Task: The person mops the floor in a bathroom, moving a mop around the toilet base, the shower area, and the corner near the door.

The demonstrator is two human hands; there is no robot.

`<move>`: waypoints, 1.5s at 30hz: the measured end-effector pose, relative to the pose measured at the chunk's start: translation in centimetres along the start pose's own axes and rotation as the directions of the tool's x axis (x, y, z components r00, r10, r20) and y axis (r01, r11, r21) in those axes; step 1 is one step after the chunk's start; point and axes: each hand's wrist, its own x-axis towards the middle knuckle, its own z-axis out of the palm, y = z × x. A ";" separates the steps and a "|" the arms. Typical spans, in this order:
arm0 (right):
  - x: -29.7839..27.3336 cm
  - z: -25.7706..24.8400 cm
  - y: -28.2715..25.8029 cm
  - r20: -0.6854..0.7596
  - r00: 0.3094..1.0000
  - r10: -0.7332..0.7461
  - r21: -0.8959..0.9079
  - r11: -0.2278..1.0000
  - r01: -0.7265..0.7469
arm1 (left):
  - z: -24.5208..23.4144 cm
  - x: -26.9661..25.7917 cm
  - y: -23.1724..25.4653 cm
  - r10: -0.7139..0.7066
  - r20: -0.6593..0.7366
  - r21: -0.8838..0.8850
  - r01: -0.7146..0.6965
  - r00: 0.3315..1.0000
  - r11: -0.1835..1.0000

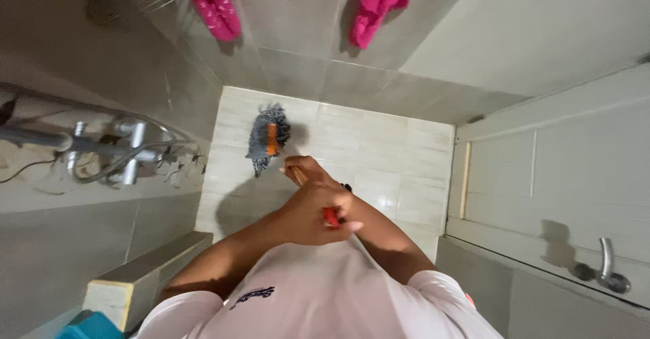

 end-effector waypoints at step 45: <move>-7.0 -21.2 7.4 0.094 0.990 0.101 -0.044 0.994 -0.097 | 11.9 17.2 -4.3 -0.219 0.066 0.018 0.218 0.974 0.976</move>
